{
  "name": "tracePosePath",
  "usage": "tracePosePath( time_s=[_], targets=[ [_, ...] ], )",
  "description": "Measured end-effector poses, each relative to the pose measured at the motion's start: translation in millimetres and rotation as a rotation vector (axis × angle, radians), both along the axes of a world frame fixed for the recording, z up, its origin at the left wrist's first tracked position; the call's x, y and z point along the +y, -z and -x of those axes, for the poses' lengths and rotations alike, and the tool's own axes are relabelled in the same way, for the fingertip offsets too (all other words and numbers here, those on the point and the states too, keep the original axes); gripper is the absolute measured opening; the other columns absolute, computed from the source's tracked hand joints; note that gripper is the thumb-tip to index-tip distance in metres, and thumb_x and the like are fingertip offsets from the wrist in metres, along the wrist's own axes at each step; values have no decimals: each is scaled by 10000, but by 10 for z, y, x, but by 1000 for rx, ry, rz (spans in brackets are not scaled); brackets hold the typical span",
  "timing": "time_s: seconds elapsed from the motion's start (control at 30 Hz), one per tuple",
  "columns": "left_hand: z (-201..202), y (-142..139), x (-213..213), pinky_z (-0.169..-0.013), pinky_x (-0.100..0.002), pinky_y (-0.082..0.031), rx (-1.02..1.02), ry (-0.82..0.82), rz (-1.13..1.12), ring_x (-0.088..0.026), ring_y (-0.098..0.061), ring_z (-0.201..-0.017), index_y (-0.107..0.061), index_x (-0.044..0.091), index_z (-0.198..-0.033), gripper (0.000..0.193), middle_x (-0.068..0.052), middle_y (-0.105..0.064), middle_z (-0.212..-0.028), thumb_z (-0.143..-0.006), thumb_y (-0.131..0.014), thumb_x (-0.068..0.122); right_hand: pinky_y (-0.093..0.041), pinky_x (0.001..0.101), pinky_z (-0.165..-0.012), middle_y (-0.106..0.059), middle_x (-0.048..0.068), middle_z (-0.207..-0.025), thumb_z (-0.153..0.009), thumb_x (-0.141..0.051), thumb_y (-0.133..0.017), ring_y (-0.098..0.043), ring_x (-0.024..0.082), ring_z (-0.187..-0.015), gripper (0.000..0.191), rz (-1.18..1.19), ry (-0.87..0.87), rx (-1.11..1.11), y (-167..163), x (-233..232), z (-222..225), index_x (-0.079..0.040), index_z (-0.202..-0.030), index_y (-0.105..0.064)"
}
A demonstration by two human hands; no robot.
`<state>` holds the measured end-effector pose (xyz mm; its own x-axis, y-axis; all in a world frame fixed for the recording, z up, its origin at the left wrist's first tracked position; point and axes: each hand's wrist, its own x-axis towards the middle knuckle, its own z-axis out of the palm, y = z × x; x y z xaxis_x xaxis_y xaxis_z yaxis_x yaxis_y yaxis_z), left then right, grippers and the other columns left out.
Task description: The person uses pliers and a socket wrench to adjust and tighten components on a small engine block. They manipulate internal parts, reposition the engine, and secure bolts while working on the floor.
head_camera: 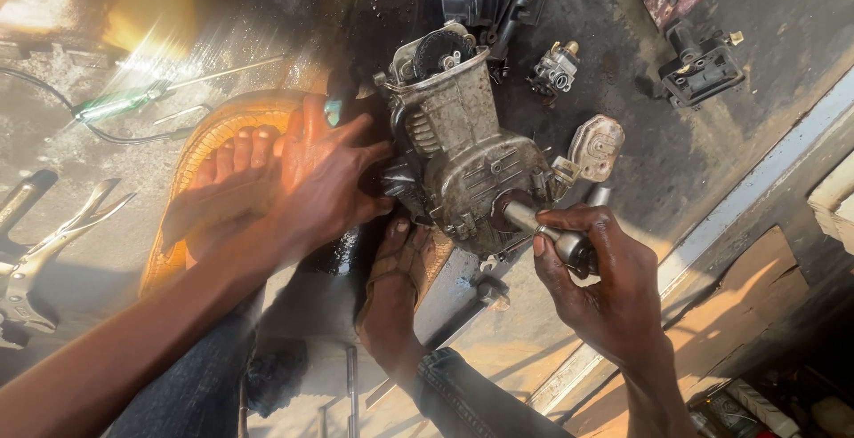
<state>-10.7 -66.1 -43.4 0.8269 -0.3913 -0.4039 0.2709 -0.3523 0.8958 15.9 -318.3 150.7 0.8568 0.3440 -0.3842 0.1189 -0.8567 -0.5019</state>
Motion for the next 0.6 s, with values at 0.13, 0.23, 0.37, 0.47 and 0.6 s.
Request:
tracePosePath(
  time_s=[0.13,0.23,0.37,0.47,0.6],
  targets=[
    [-39,-21,-4,-1193,-489,-342,31,50,-23,-401,-317,-1488,-554,18,-1414,814,-290,-249,-1617,-696,-882,214,-544,242,-497,-734,133,-985,-949,-111,-708,-714,118,-665,231,-27,-163,76,-7,-57,-127,-8,-1127,-602],
    [-35,-46,-4,-1189,-484,-357,1,31,-15,-383,-328,-1501,-555,37,-1416,796,-266,-285,-1603,-715,-883,225,-594,261,-503,-736,134,-981,-915,-117,-708,-743,147,-647,257,41,-352,169,-9,-131,-272,-2,-1120,-605],
    [2,-67,1,-1162,-467,-382,-10,-14,-3,-372,-356,-1472,-540,54,-1421,806,-250,-273,-1615,-718,-881,253,-592,332,-477,-738,150,-972,-846,-123,-712,-702,203,-542,373,290,-508,274,27,-174,-416,-23,-1197,-634],
    [-2,-61,8,-1166,-472,-365,-19,6,-19,-369,-360,-1464,-541,59,-1432,798,-243,-260,-1630,-734,-880,245,-611,363,-555,-704,210,-1233,-871,-199,-714,-731,244,-790,345,380,-787,183,48,-172,-485,-64,-1180,-645],
    [-24,-68,-6,-1157,-451,-405,-5,-8,-9,-354,-379,-1464,-533,62,-1430,812,-236,-266,-1621,-725,-879,269,-627,390,-689,-656,158,-1319,-825,-213,-685,-691,285,-1049,498,508,-1074,231,53,-203,-555,-154,-1315,-619]
  ],
)
